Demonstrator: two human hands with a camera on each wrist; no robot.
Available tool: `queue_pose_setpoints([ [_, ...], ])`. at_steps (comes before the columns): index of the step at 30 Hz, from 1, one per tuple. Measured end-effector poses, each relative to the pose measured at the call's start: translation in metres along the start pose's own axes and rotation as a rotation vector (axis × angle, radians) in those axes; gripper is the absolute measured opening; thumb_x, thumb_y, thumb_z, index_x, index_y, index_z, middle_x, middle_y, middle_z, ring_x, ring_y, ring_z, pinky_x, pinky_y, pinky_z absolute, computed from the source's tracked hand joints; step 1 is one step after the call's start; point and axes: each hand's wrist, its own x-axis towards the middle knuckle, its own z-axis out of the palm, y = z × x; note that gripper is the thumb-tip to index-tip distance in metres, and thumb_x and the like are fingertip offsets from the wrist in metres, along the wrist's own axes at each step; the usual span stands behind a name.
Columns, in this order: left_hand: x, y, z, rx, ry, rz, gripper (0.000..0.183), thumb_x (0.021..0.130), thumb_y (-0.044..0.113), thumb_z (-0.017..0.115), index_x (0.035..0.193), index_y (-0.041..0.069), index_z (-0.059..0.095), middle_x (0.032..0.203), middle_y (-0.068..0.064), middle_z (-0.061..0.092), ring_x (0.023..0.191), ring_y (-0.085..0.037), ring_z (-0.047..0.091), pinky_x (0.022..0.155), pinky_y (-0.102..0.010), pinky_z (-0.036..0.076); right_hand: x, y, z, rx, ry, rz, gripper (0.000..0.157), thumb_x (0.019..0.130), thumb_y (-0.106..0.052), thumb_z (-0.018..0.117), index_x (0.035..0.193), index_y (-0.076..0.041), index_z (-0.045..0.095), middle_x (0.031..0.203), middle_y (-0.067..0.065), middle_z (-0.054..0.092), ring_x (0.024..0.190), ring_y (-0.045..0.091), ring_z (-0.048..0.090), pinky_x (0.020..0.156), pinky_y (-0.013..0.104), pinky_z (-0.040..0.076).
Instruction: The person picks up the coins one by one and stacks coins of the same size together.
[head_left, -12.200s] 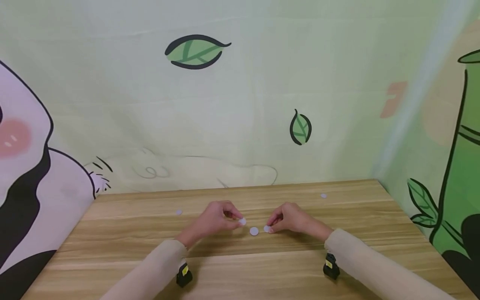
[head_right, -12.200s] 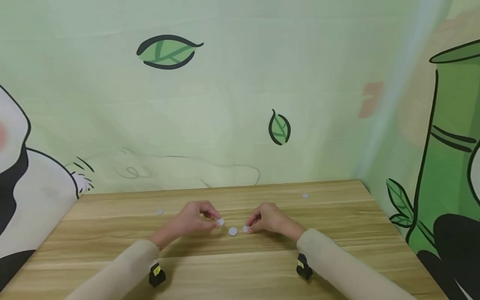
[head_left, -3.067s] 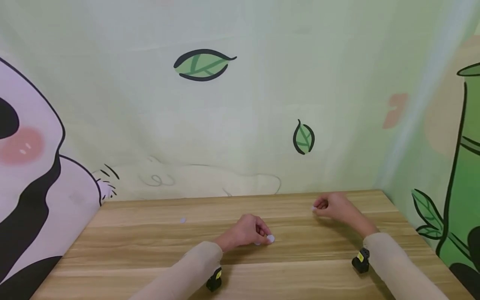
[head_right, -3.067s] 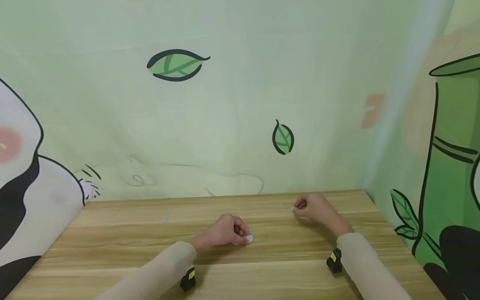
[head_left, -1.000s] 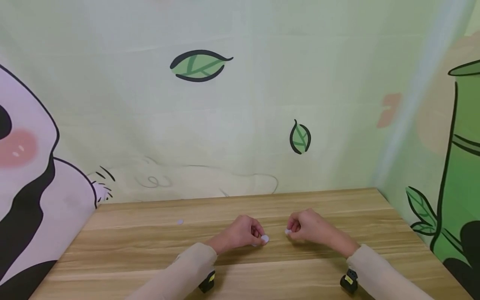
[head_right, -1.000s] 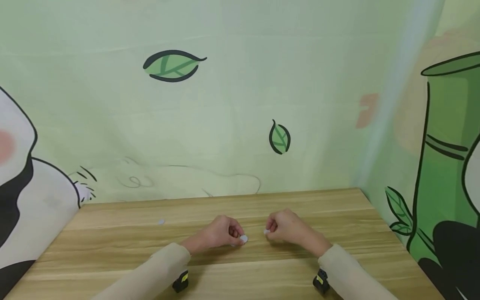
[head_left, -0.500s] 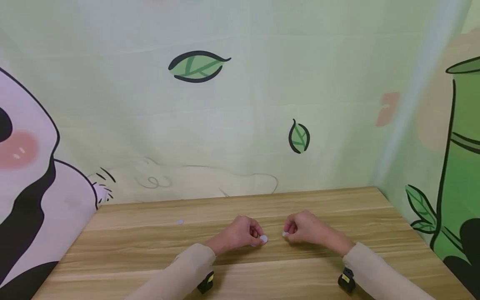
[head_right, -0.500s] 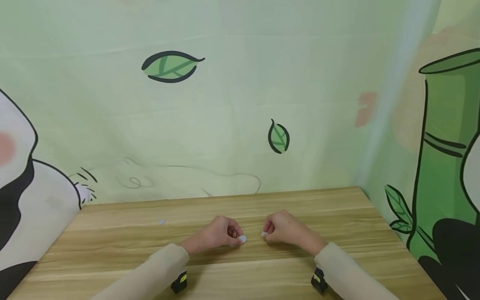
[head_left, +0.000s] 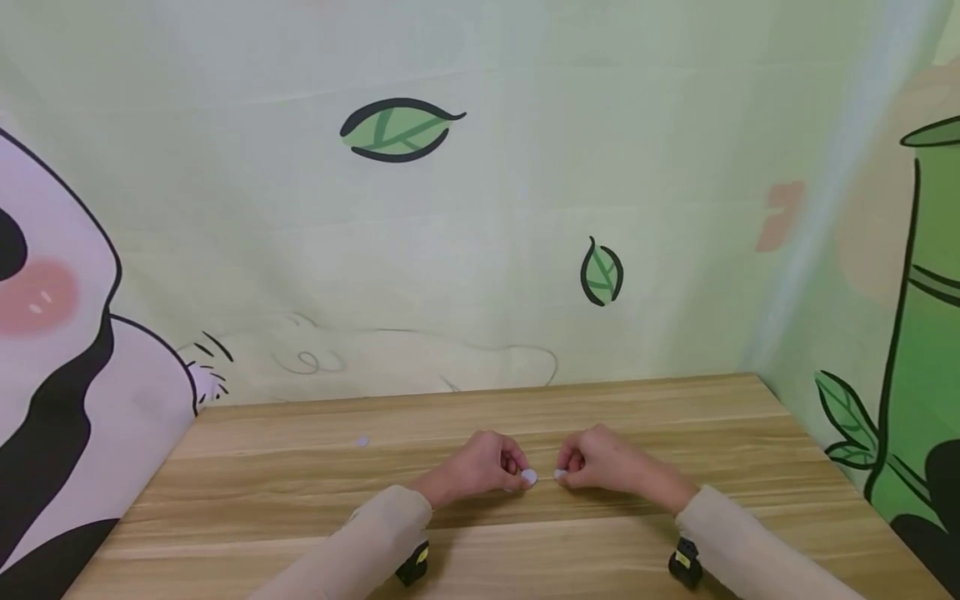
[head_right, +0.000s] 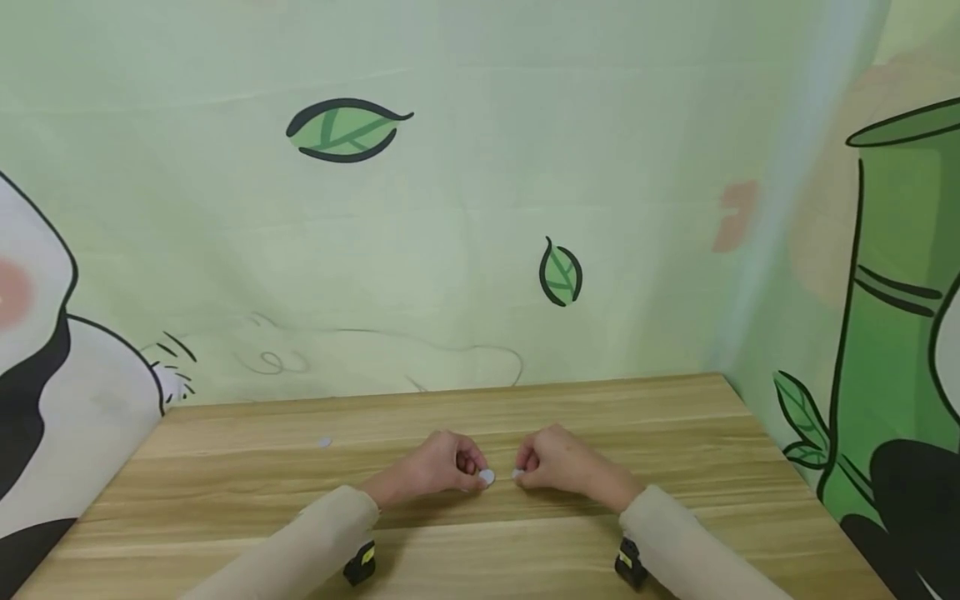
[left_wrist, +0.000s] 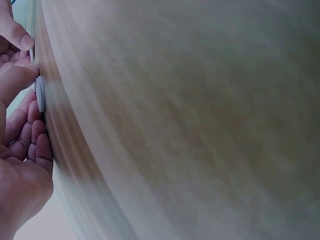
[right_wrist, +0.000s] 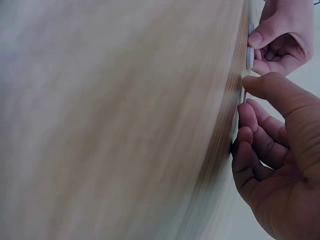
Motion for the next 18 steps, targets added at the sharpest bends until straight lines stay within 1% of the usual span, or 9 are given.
queue_pose_setpoints([
  [5, -0.0008, 0.0008, 0.0004, -0.007, -0.013, 0.007, 0.012, 0.083, 0.01, 0.084, 0.086, 0.008, 0.072, 0.073, 0.006, 0.06, 0.068, -0.004, 0.052, 0.059, -0.018, 0.042, 0.0, -0.0002, 0.0005, 0.031, -0.015, 0.001, 0.008, 0.088, -0.014, 0.078, 0.084, -0.011, 0.072, 0.068, -0.01, 0.061, 0.062, -0.001, 0.053, 0.058, 0.02, 0.047],
  [9, -0.0013, 0.0002, 0.001, -0.007, -0.009, 0.019, 0.013, 0.082, 0.01, 0.084, 0.086, 0.007, 0.072, 0.072, 0.006, 0.06, 0.067, -0.004, 0.052, 0.059, -0.018, 0.042, 0.0003, -0.0013, -0.0009, 0.051, -0.026, 0.001, 0.009, 0.089, -0.014, 0.078, 0.086, -0.008, 0.073, 0.07, -0.009, 0.062, 0.064, -0.001, 0.053, 0.059, 0.02, 0.048],
  [13, -0.0007, -0.0019, 0.0014, -0.012, -0.005, 0.023, 0.013, 0.081, 0.01, 0.084, 0.085, 0.007, 0.073, 0.071, 0.007, 0.06, 0.067, -0.003, 0.052, 0.059, -0.017, 0.042, 0.0018, -0.0029, -0.0021, 0.067, -0.032, 0.016, 0.009, 0.088, -0.013, 0.08, 0.086, -0.007, 0.074, 0.071, -0.008, 0.064, 0.065, -0.001, 0.053, 0.061, 0.02, 0.048],
  [18, 0.0, -0.0037, 0.0012, -0.025, -0.004, 0.029, 0.013, 0.08, 0.009, 0.085, 0.085, 0.007, 0.073, 0.072, 0.007, 0.061, 0.067, -0.003, 0.053, 0.059, -0.017, 0.043, 0.002, -0.0032, -0.0024, 0.071, -0.02, 0.029, 0.01, 0.087, -0.014, 0.082, 0.086, -0.006, 0.075, 0.073, -0.008, 0.065, 0.067, -0.001, 0.054, 0.062, 0.02, 0.049],
])
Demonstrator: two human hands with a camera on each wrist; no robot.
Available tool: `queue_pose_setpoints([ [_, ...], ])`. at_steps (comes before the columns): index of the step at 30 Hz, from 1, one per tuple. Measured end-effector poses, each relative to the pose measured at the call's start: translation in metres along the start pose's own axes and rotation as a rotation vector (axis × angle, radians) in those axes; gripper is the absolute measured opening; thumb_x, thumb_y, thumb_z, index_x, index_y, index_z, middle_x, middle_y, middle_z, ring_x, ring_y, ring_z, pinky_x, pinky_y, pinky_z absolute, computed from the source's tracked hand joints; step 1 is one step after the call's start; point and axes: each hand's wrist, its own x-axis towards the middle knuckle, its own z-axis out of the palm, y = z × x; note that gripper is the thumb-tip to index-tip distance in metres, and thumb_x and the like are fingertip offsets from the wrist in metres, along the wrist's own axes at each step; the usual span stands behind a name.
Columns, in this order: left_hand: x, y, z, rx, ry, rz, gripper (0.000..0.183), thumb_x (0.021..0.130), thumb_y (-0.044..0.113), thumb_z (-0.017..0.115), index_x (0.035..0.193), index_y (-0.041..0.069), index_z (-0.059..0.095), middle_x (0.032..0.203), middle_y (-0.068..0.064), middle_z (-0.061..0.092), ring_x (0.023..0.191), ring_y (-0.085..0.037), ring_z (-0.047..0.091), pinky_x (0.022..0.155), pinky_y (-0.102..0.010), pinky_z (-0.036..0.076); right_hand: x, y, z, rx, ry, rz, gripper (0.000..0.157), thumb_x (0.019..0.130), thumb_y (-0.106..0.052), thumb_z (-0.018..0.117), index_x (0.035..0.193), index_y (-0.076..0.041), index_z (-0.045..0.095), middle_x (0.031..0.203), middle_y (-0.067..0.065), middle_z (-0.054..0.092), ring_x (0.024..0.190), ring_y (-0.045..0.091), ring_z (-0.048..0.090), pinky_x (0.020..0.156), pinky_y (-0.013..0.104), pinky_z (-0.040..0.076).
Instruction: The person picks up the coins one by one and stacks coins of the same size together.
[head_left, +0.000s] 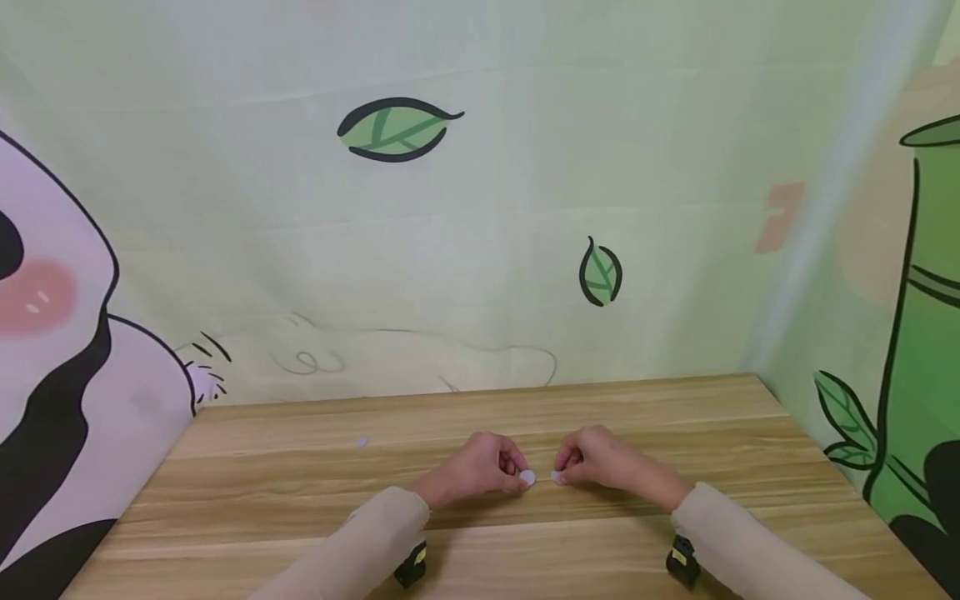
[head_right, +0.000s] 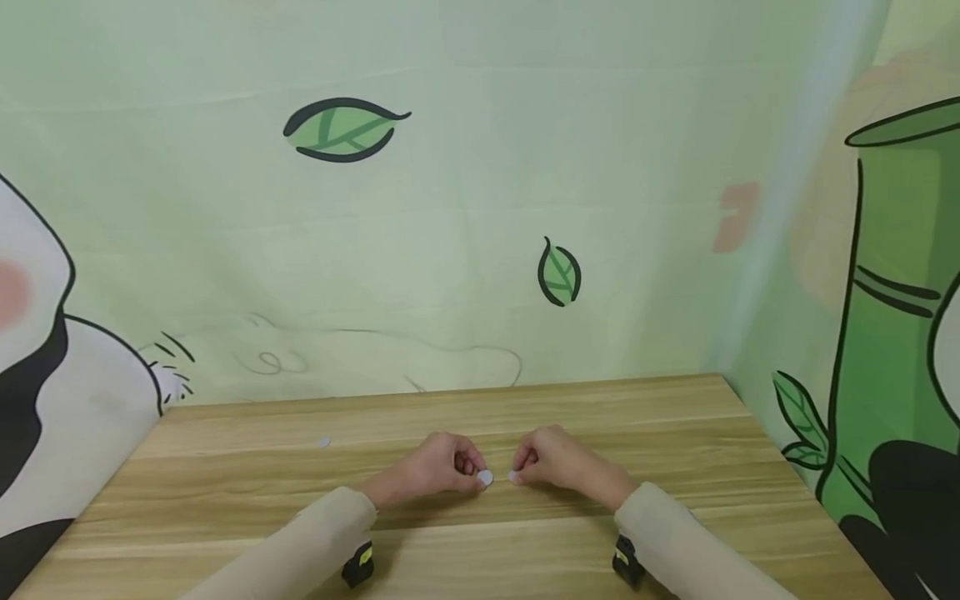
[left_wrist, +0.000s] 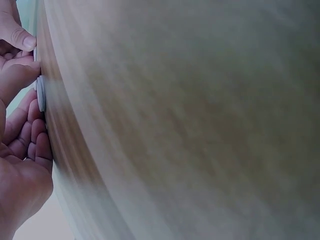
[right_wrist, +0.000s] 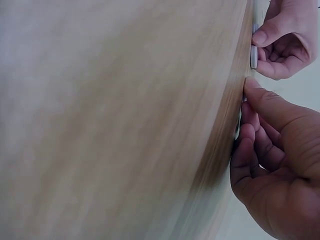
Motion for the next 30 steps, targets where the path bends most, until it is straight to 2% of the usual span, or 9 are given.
queue_pose_setpoints([
  [9, 0.0, 0.001, 0.001, -0.016, -0.008, -0.001, 0.013, 0.081, 0.008, 0.084, 0.087, 0.008, 0.073, 0.074, 0.006, 0.062, 0.069, -0.004, 0.054, 0.06, -0.017, 0.044, -0.004, 0.008, 0.0, 0.035, 0.0, -0.016, 0.011, 0.089, -0.015, 0.079, 0.09, -0.006, 0.074, 0.076, -0.007, 0.066, 0.069, 0.0, 0.055, 0.065, 0.021, 0.049],
  [15, -0.001, 0.002, 0.0, -0.047, -0.012, 0.008, 0.014, 0.081, 0.008, 0.084, 0.09, 0.006, 0.074, 0.076, 0.005, 0.063, 0.07, -0.004, 0.054, 0.061, -0.017, 0.044, -0.006, 0.01, -0.005, 0.057, -0.056, -0.027, 0.007, 0.092, -0.011, 0.075, 0.096, -0.005, 0.073, 0.082, -0.006, 0.067, 0.075, 0.001, 0.056, 0.069, 0.022, 0.05],
  [19, -0.004, 0.0, -0.004, -0.067, -0.005, 0.022, 0.018, 0.081, 0.008, 0.084, 0.095, 0.003, 0.074, 0.082, 0.003, 0.067, 0.075, -0.005, 0.057, 0.065, -0.018, 0.047, -0.007, 0.009, -0.007, 0.06, -0.077, -0.029, 0.007, 0.091, -0.005, 0.074, 0.098, -0.005, 0.072, 0.083, -0.005, 0.066, 0.076, 0.002, 0.057, 0.07, 0.022, 0.051],
  [22, -0.008, -0.004, -0.01, -0.028, 0.049, 0.048, 0.019, 0.08, 0.007, 0.081, 0.098, 0.002, 0.075, 0.086, 0.002, 0.069, 0.079, -0.006, 0.059, 0.069, -0.019, 0.049, -0.006, 0.008, -0.006, 0.055, -0.073, -0.026, 0.008, 0.089, -0.005, 0.075, 0.097, -0.005, 0.072, 0.081, -0.007, 0.065, 0.075, 0.001, 0.057, 0.069, 0.021, 0.05],
  [25, -0.013, -0.007, -0.021, 0.016, 0.135, 0.056, 0.02, 0.08, 0.006, 0.077, 0.099, 0.001, 0.076, 0.088, 0.0, 0.069, 0.081, -0.01, 0.059, 0.072, -0.02, 0.049, -0.005, 0.007, -0.004, 0.051, -0.061, -0.012, 0.008, 0.088, -0.006, 0.077, 0.095, -0.006, 0.072, 0.079, -0.007, 0.063, 0.072, 0.002, 0.055, 0.066, 0.02, 0.049],
  [30, -0.026, -0.016, -0.055, 0.015, 0.242, 0.0, 0.021, 0.086, 0.01, 0.071, 0.104, 0.0, 0.075, 0.091, 0.0, 0.067, 0.084, -0.014, 0.058, 0.073, -0.024, 0.048, -0.003, 0.008, -0.001, 0.043, -0.042, 0.02, 0.009, 0.086, -0.007, 0.078, 0.093, -0.007, 0.072, 0.076, -0.008, 0.061, 0.071, 0.002, 0.054, 0.064, 0.02, 0.049],
])
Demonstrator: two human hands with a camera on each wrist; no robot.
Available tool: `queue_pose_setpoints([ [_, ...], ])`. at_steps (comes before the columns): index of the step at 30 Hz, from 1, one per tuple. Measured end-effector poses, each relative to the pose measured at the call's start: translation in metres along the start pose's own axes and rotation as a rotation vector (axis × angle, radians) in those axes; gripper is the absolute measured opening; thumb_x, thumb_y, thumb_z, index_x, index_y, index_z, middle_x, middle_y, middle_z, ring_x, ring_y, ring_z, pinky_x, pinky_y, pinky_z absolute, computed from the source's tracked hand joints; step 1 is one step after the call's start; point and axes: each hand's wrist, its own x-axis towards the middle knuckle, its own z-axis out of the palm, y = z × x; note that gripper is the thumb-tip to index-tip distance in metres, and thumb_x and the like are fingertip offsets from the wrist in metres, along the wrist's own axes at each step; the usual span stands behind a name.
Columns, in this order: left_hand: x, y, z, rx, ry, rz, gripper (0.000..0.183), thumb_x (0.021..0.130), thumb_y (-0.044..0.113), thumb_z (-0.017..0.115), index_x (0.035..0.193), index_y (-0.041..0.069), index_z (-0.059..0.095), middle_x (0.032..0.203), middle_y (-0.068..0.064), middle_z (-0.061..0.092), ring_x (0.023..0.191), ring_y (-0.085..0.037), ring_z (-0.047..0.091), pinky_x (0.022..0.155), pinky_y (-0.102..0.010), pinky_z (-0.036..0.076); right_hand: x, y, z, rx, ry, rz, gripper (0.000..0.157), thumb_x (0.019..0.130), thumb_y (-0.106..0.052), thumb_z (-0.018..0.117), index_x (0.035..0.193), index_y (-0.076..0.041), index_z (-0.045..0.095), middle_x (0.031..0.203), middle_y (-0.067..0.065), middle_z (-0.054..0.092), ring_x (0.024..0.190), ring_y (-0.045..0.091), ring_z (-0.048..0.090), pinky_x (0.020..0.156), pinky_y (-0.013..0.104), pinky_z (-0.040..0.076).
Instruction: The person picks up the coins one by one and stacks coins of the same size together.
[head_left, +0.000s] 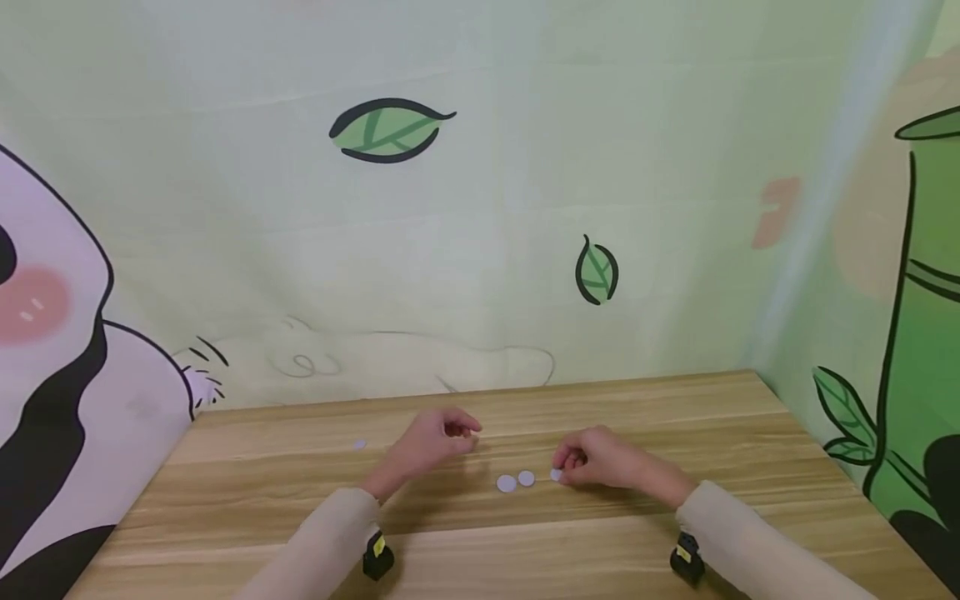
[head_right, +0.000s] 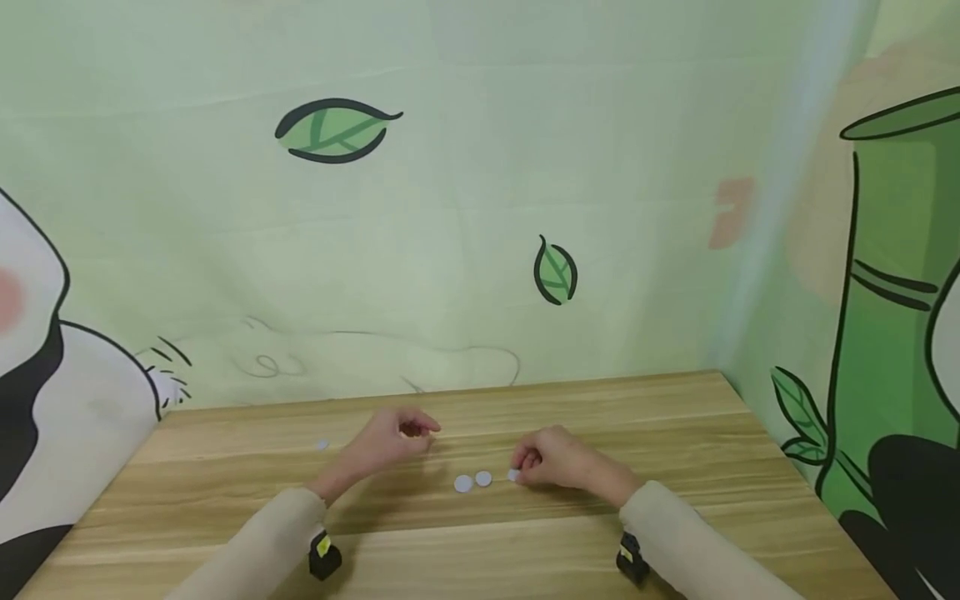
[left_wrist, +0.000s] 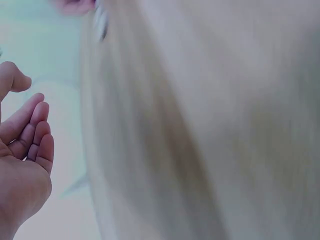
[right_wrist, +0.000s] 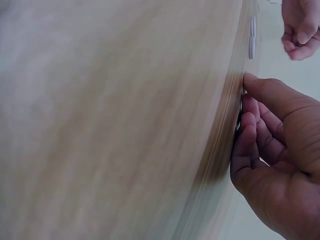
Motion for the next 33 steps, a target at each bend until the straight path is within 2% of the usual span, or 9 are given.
queue_pose_setpoints([
  [3, -0.006, -0.01, -0.022, 0.005, 0.048, -0.063, 0.022, 0.09, 0.014, 0.069, 0.108, 0.001, 0.074, 0.094, 0.0, 0.068, 0.087, -0.015, 0.059, 0.074, -0.027, 0.049, 0.0, -0.001, 0.0, -0.006, 0.007, 0.005, 0.009, 0.086, -0.008, 0.078, 0.092, -0.008, 0.072, 0.076, -0.008, 0.061, 0.07, 0.001, 0.054, 0.064, 0.02, 0.049],
  [7, -0.017, -0.023, -0.046, 0.059, 0.102, -0.142, 0.022, 0.093, 0.014, 0.068, 0.111, 0.004, 0.074, 0.099, 0.0, 0.07, 0.091, -0.016, 0.06, 0.077, -0.03, 0.05, -0.001, -0.003, 0.001, -0.011, 0.011, -0.002, 0.008, 0.086, -0.007, 0.078, 0.092, -0.007, 0.073, 0.075, -0.008, 0.061, 0.07, 0.001, 0.054, 0.064, 0.019, 0.048],
  [14, -0.034, -0.049, -0.078, 0.141, 0.172, -0.186, 0.023, 0.094, 0.012, 0.067, 0.113, 0.0, 0.072, 0.1, -0.004, 0.07, 0.092, -0.018, 0.06, 0.078, -0.033, 0.05, -0.001, -0.003, 0.001, -0.002, 0.018, -0.002, 0.008, 0.086, -0.007, 0.078, 0.091, -0.006, 0.072, 0.075, -0.007, 0.061, 0.07, 0.002, 0.053, 0.063, 0.019, 0.048],
  [23, -0.05, -0.064, -0.098, 0.175, 0.204, -0.208, 0.023, 0.094, 0.01, 0.067, 0.113, -0.003, 0.071, 0.099, -0.008, 0.07, 0.091, -0.019, 0.061, 0.076, -0.031, 0.05, 0.001, -0.004, 0.0, -0.019, 0.012, 0.0, 0.009, 0.085, -0.008, 0.079, 0.089, -0.008, 0.071, 0.075, -0.008, 0.061, 0.069, 0.002, 0.054, 0.063, 0.02, 0.048],
  [27, -0.055, -0.067, -0.104, 0.207, 0.194, -0.214, 0.021, 0.093, 0.008, 0.067, 0.11, -0.005, 0.071, 0.097, -0.009, 0.07, 0.089, -0.02, 0.061, 0.075, -0.032, 0.05, 0.001, -0.004, -0.001, -0.051, 0.019, -0.008, 0.009, 0.085, -0.01, 0.08, 0.088, -0.01, 0.071, 0.074, -0.008, 0.06, 0.069, 0.002, 0.053, 0.063, 0.021, 0.047],
  [33, -0.063, -0.079, -0.109, 0.254, 0.143, -0.229, 0.02, 0.09, 0.006, 0.072, 0.106, -0.007, 0.071, 0.094, -0.011, 0.07, 0.087, -0.021, 0.061, 0.074, -0.033, 0.05, 0.002, -0.003, -0.001, -0.049, 0.019, -0.012, 0.008, 0.086, -0.01, 0.079, 0.087, -0.009, 0.071, 0.074, -0.008, 0.06, 0.069, 0.002, 0.052, 0.063, 0.02, 0.047],
])
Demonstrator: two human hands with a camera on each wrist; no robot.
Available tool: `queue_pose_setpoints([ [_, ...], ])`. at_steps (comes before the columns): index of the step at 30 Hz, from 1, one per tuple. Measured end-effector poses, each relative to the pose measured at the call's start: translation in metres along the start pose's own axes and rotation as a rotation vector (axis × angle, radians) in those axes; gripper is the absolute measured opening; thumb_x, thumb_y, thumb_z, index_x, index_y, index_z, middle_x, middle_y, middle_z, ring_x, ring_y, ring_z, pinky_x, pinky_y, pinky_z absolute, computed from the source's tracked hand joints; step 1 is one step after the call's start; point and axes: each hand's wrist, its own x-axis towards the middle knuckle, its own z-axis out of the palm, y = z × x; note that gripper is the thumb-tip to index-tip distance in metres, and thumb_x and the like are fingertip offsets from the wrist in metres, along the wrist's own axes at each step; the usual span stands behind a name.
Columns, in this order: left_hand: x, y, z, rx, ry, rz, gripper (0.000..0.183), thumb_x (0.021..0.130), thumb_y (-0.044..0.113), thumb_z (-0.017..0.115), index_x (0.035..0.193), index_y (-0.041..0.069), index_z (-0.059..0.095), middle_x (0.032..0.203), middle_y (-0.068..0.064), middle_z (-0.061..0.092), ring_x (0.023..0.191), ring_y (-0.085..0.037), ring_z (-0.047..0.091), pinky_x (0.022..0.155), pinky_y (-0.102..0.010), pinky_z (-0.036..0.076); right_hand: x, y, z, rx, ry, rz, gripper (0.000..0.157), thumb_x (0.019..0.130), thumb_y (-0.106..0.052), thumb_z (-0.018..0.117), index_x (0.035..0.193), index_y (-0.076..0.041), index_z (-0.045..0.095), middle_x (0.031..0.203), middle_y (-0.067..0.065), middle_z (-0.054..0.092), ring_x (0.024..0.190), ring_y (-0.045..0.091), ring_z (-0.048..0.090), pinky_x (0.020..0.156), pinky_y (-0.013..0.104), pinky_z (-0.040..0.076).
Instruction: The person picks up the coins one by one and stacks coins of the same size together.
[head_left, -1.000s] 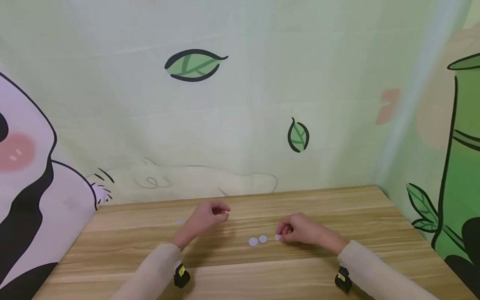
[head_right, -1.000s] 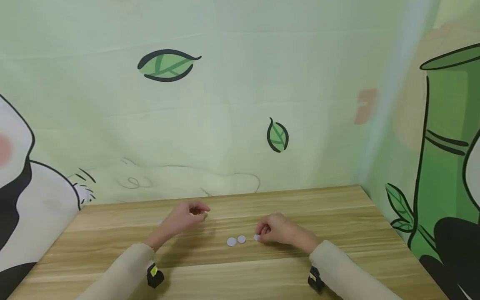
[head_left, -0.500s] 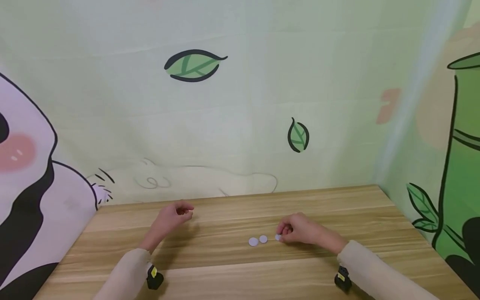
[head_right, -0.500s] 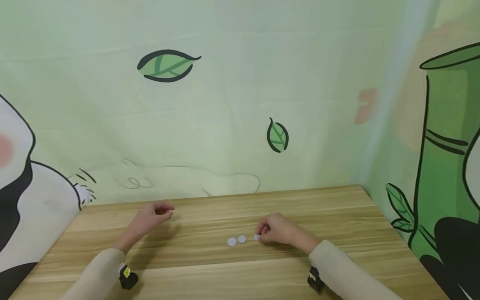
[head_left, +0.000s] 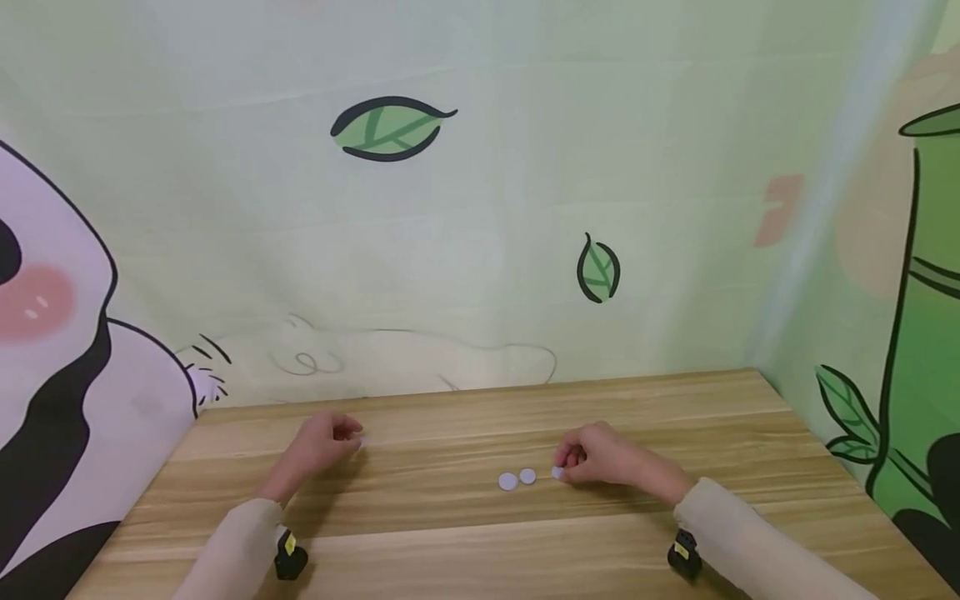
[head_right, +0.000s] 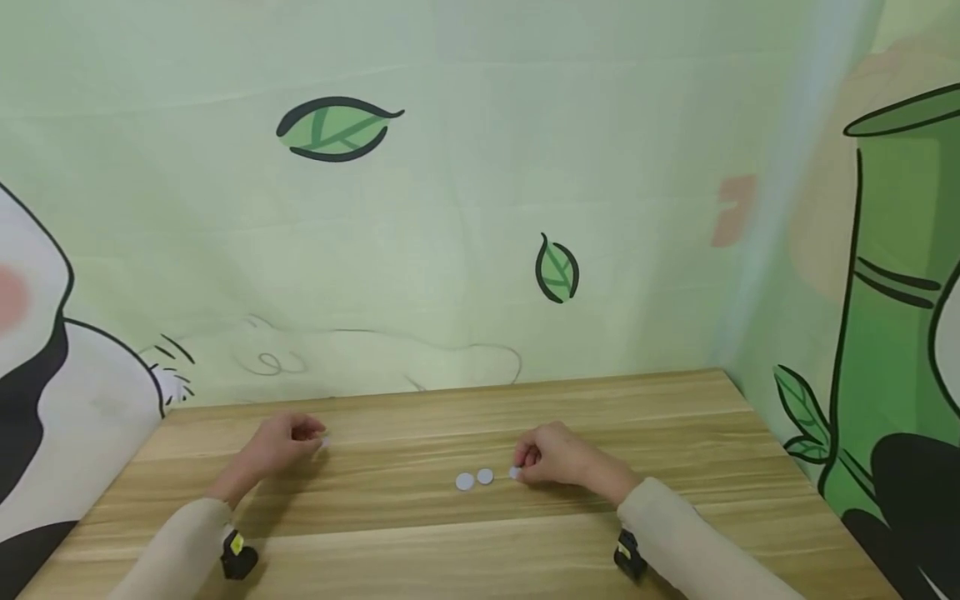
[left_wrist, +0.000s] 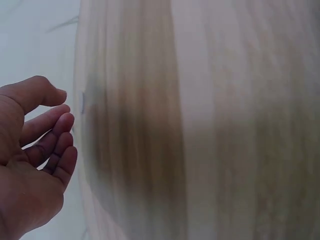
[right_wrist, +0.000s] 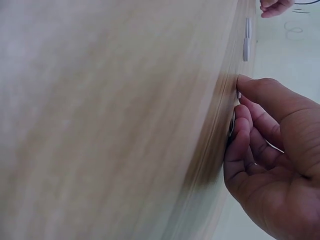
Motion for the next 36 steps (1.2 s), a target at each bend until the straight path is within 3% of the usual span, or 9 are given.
queue_pose_setpoints([
  [5, -0.001, -0.01, 0.001, -0.001, -0.025, -0.033, 0.021, 0.09, 0.008, 0.074, 0.106, -0.005, 0.071, 0.094, -0.008, 0.069, 0.087, -0.02, 0.06, 0.074, -0.033, 0.05, 0.0, 0.001, 0.0, 0.012, 0.003, -0.001, 0.008, 0.085, -0.009, 0.079, 0.088, -0.008, 0.072, 0.074, -0.008, 0.06, 0.069, 0.002, 0.053, 0.063, 0.021, 0.047],
  [15, 0.001, -0.021, 0.005, -0.052, -0.016, -0.033, 0.025, 0.088, 0.011, 0.079, 0.106, -0.005, 0.073, 0.088, -0.005, 0.067, 0.08, -0.015, 0.056, 0.068, -0.026, 0.047, -0.001, 0.002, 0.002, 0.008, 0.013, -0.004, 0.008, 0.085, -0.01, 0.08, 0.087, -0.008, 0.072, 0.073, -0.009, 0.061, 0.068, 0.001, 0.053, 0.063, 0.02, 0.047],
  [22, 0.004, -0.021, 0.006, -0.048, 0.005, -0.082, 0.023, 0.087, 0.012, 0.081, 0.105, -0.002, 0.075, 0.087, -0.004, 0.066, 0.081, -0.017, 0.056, 0.071, -0.028, 0.046, -0.001, 0.001, 0.001, 0.024, 0.021, 0.008, 0.008, 0.084, -0.009, 0.08, 0.087, -0.008, 0.073, 0.073, -0.008, 0.061, 0.068, 0.001, 0.053, 0.062, 0.02, 0.047],
  [31, 0.005, -0.021, 0.006, -0.04, 0.019, -0.053, 0.02, 0.087, 0.015, 0.081, 0.102, 0.001, 0.077, 0.084, -0.001, 0.067, 0.08, -0.016, 0.056, 0.072, -0.03, 0.047, 0.0, 0.003, 0.0, 0.026, 0.016, 0.011, 0.008, 0.085, -0.011, 0.08, 0.087, -0.008, 0.073, 0.073, -0.008, 0.061, 0.068, 0.002, 0.053, 0.062, 0.021, 0.047],
  [36, 0.003, -0.017, 0.009, -0.055, 0.029, -0.084, 0.017, 0.088, 0.014, 0.081, 0.099, 0.002, 0.078, 0.084, -0.001, 0.068, 0.079, -0.016, 0.055, 0.07, -0.03, 0.046, -0.001, 0.001, -0.001, 0.034, 0.01, 0.021, 0.008, 0.085, -0.011, 0.08, 0.087, -0.008, 0.073, 0.073, -0.008, 0.061, 0.068, 0.002, 0.053, 0.062, 0.021, 0.047],
])
